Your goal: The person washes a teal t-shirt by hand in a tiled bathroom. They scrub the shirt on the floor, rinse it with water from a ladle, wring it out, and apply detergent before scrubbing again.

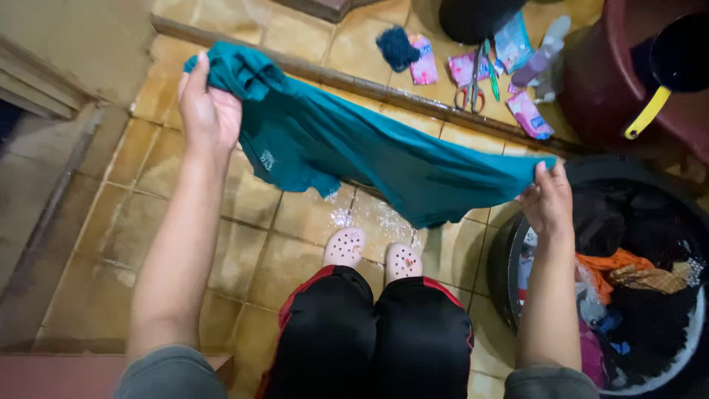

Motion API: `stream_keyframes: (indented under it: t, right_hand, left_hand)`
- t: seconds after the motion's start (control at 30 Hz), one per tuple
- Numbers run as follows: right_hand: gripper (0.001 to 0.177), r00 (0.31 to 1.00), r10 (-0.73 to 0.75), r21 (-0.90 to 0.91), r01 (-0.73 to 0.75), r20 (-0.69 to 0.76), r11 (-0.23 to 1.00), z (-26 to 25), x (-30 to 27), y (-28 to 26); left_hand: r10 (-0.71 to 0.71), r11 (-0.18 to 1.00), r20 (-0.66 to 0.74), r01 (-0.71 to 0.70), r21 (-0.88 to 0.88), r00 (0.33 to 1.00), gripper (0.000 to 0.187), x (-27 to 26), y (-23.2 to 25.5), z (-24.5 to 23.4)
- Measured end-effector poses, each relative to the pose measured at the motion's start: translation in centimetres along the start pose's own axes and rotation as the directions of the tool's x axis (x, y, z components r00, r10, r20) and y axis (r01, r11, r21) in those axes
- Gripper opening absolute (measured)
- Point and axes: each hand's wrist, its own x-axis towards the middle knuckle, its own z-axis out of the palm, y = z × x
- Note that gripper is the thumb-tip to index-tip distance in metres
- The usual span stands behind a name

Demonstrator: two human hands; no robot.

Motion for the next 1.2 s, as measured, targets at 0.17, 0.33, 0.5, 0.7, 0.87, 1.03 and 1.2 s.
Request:
stream_keyframes:
  t: [0.17,0.33,0.5,0.7,0.87,1.03,1.2]
  right_hand:
    - [0.102,0.847,0.406,-0.799,0.035,0.343,0.600,2.4,1.3,4.7]
    - [0.078,0.823,0.562,-0.672,-0.371,0.082,0.641,2.7,3.1,3.1]
    - [0.055,0.977,0.186,-0.357,-0.137,0.107,0.924,1.0,4.0,-3.9]
    - [0.057,0.994,-0.108,-0.092,0.108,-0.004,0.990,2.8,5.7,-8.3]
    - [0.040,0.959,-0.253,-0.376,0.190,-0.125,0.907,5.9,12.7,-10.9]
    - [0.027,0.864,-0.437,-0.016,0.448,-0.248,0.894,6.9,16.3,-15.0]
    - [0.022,0.897,-0.370,0.170,0.415,-0.242,0.894,2.7,11.3,-15.0]
  left_hand:
    - [0.013,1.000,0.032,-0.013,0.014,0.999,0.017,1.6,-0.3,0.8]
    - [0.011,1.000,0.054,-0.012,0.010,0.999,0.013,2.7,-0.4,1.5]
    - [0.031,0.999,0.000,-0.031,0.038,1.000,0.014,4.7,1.4,0.6]
    - [0.103,0.983,-0.123,-0.082,0.163,0.987,0.009,8.4,2.6,-3.4]
    - [0.102,0.961,-0.389,0.011,0.277,0.916,0.006,16.3,-0.9,-6.4]
    - [0.274,0.952,-0.083,-0.257,0.169,0.958,0.009,20.8,0.3,-1.9]
    - [0.066,0.969,0.083,-0.084,0.233,0.994,0.017,12.0,5.3,3.9]
